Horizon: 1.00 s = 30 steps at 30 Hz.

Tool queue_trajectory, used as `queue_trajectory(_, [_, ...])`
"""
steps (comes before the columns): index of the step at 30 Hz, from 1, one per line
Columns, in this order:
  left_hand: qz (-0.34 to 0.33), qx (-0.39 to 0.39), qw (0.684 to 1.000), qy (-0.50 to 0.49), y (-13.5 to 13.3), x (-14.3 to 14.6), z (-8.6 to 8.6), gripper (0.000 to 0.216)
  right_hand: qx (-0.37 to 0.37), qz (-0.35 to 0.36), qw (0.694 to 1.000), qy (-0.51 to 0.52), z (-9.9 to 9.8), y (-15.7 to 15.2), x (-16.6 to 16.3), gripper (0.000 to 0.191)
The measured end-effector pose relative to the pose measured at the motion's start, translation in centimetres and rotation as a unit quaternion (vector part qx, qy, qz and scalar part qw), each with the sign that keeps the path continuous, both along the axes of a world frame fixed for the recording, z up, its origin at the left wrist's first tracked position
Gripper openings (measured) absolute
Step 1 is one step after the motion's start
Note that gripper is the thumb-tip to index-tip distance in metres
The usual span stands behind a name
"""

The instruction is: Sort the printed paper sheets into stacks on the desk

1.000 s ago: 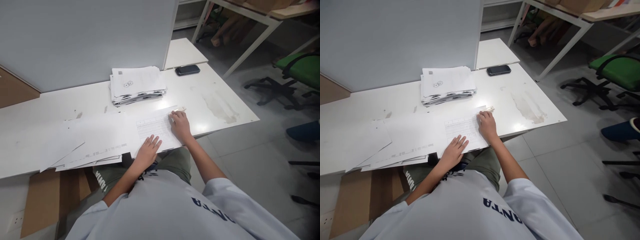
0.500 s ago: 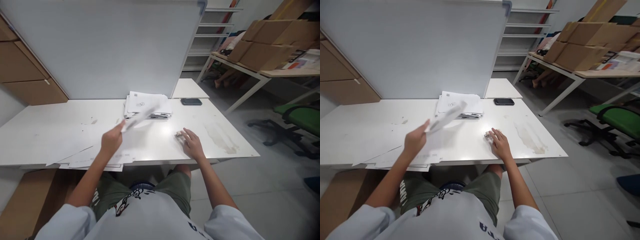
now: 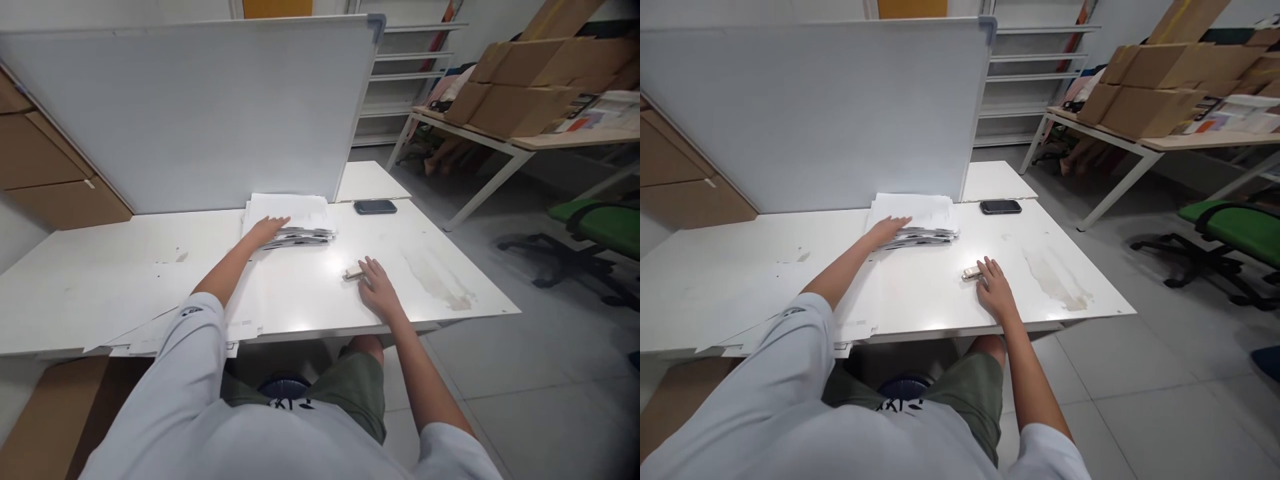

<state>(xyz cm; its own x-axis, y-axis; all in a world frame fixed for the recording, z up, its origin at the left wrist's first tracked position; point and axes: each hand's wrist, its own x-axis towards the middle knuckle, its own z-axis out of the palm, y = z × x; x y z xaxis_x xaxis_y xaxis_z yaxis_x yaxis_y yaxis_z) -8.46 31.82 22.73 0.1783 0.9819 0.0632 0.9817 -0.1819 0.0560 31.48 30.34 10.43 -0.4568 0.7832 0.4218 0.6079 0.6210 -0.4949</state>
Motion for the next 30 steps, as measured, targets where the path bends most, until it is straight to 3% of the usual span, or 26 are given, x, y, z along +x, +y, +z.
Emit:
queue_trajectory(3, [0.002, -0.025, 1.0, -0.001, 1.8, 0.2, -1.5, 0.055, -0.017, -0.005, 1.0, 0.004, 0.2, 0.0, -0.2, 0.058])
queue_trajectory(5, [0.005, -0.032, 0.999, -0.003, 2.2, 0.4, -2.1, 0.062, -0.031, -0.011, 0.999, 0.006, 0.3, -0.1, 0.0, 0.057])
queue_trajectory(8, [-0.02, 0.004, 0.999, -0.024, 0.7, 1.2, -2.7, 0.068, -0.039, -0.017, 0.999, 0.008, 0.3, -0.3, 0.5, 0.057])
queue_trajectory(11, [-0.08, 0.084, 0.992, -0.058, -4.2, 1.6, -2.5, 0.064, -0.026, -0.016, 1.0, 0.003, 0.0, -0.6, 1.0, 0.058])
queue_trajectory(14, [-0.093, 0.096, 0.989, -0.056, -12.3, 0.0, -1.3, 0.058, -0.005, -0.004, 1.0, -0.009, 0.0, -0.8, 1.4, 0.061])
queue_trajectory(16, [-0.006, 0.068, 0.997, -0.048, -18.7, -2.3, -0.6, 0.056, 0.018, -0.002, 1.0, -0.009, 0.2, -1.1, 1.8, 0.065])
queue_trajectory(17, [0.073, 0.057, 0.995, -0.047, -22.0, -3.7, -0.5, 0.056, 0.036, -0.005, 0.999, -0.004, 0.3, -1.3, 2.0, 0.065])
queue_trajectory(20, [0.308, -0.004, 0.951, -0.013, -30.7, -8.0, -1.5, 0.073, 0.109, -0.02, 0.994, 0.005, 1.0, -2.4, 2.0, 0.06])
queue_trajectory(22, [0.376, -0.04, 0.926, -0.02, -34.8, -9.8, -2.9, 0.079, 0.151, -0.022, 0.988, 0.011, 1.3, -3.8, 1.0, 0.053])
queue_trajectory(25, [0.389, -0.017, 0.92, -0.031, -38.0, -10.7, -4.4, 0.056, 0.158, 0.045, 0.986, 0.033, 1.7, -7.6, -3.3, 0.05])
queue_trajectory(30, [0.428, 0.146, 0.891, -0.045, -38.3, -9.9, -3.5, 0.048, 0.074, 0.3, 0.949, -0.055, 3.0, -15.7, -14.3, 0.063])
